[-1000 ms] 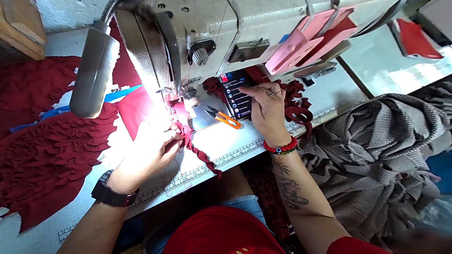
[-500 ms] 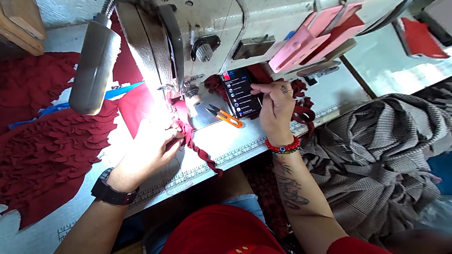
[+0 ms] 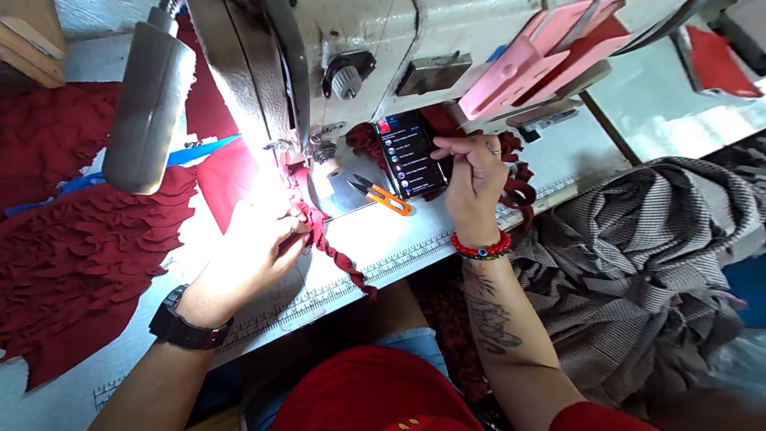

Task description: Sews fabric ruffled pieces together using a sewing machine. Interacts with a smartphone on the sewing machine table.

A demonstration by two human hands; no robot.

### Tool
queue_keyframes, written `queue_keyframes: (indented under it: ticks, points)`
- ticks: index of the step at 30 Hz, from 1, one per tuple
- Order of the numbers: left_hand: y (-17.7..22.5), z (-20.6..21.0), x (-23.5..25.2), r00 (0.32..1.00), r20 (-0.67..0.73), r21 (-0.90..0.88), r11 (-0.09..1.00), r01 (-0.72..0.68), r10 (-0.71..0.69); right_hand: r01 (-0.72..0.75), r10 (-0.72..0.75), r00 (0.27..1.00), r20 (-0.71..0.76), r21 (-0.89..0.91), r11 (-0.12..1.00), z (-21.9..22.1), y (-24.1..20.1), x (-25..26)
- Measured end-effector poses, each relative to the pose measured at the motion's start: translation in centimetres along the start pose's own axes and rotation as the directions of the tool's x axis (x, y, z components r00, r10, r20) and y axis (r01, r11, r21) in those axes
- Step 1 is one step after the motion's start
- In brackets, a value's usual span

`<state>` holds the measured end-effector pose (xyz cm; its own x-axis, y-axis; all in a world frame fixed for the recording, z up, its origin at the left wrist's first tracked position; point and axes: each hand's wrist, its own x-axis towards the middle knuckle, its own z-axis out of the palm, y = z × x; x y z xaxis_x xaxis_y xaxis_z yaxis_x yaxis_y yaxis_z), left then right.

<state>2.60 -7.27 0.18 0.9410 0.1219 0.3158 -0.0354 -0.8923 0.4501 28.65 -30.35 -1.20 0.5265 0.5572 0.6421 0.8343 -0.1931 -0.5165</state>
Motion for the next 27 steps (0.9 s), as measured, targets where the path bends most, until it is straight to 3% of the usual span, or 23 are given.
queue_keyframes:
  ticks: [27]
  points:
    - [0.13,-0.1,0.02,1.0,0.001,-0.007,1.0,0.013,-0.013,0.034,-0.023,0.994,0.107,-0.106,0.994,0.33,-0.47,0.03]
